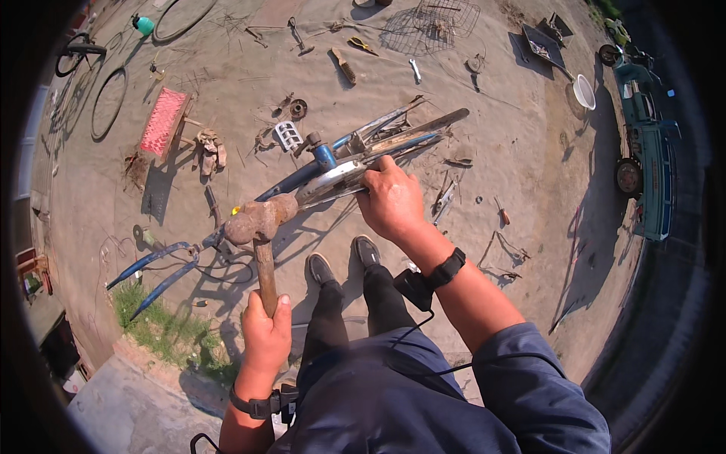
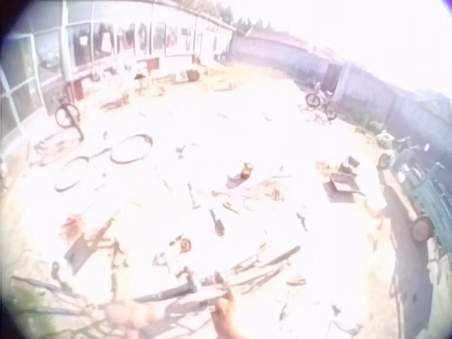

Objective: The person uses a hammer and wrench to remove a bicycle pedal from the crank arm. They repeatedly strike the pedal spindle with the hammer while holding the crank with a wrench, then unscrew the pedal by hand and set it aside.

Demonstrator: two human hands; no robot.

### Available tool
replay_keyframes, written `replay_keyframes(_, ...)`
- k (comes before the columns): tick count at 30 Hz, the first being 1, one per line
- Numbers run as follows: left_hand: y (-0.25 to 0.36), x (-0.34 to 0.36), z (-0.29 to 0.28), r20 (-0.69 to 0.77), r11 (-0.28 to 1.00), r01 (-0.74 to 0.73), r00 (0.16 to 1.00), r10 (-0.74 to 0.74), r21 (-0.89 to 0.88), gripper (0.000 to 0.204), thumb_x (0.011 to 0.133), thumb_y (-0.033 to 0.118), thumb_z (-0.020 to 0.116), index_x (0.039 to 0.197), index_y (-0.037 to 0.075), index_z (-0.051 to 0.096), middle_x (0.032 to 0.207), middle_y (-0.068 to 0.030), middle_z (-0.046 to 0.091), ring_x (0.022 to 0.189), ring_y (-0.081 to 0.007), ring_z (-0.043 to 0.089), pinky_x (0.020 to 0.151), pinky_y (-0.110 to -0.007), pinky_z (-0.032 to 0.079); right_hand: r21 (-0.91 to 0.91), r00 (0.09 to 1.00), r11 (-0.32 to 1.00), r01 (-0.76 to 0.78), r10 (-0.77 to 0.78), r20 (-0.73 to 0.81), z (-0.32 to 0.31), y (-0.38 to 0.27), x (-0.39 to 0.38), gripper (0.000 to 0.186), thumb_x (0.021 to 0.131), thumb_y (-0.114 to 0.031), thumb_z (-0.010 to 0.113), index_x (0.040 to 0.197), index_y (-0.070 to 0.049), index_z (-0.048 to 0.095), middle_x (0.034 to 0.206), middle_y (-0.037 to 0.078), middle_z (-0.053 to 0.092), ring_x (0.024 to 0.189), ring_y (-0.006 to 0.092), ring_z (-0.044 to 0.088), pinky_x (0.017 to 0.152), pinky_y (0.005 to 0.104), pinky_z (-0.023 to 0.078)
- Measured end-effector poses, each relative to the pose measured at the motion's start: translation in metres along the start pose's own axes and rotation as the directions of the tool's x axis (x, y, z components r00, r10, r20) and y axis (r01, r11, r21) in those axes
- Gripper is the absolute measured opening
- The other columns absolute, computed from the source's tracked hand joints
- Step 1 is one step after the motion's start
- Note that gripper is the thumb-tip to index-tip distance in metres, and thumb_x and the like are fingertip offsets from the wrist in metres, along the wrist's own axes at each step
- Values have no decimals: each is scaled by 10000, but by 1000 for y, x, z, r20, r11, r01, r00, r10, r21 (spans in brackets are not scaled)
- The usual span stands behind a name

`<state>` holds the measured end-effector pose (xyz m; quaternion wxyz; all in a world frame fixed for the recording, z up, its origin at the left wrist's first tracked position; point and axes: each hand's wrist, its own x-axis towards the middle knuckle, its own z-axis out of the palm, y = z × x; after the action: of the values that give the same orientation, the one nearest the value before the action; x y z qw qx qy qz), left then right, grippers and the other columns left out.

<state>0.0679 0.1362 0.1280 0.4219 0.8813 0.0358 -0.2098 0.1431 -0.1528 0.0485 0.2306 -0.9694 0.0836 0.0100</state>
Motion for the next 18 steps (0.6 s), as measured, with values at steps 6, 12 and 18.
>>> replay_keyframes(6, -14, 4, 12, -3, 1000, 6, 1000, -6, -24, 238, 1007, 200, 653, 981, -3, 531, 756, -152, 602, 674, -307, 595, 636, -424, 480, -5, 999, 1000, -15, 16, 48, 0, -1, 1, 154, 836, -228, 739, 928, -105, 727, 1029, 92, 622, 1001, 304, 662, 809, 480, 492)
replay_keyframes(12, -20, 10, 7, -32, 991, 86, 995, -89, -104, 201, 1011, 158, 642, 962, 3, 524, 750, -123, 591, 655, -245, 565, 630, -396, 471, 177, 993, 984, -25, 3, 120, -13, 2, 1, 262, 817, -154, 713, 1072, -91, 714, 1091, 140, 609, 1010, 365, 654, 860, 491, 537)
replay_keyframes(18, -41, -1, 6, -41, 988, 132, 990, -136, -76, 192, 1034, 160, 618, 973, 11, 514, 759, -71, 566, 680, -185, 580, 618, -366, 469, 484, 998, 873, -53, 32, 52, -10, 21, -7, 757, 777, -166, 734, 1471, -54, 453, 1286, 236, 545, 1205, 421, 577, 1036, 451, 490)
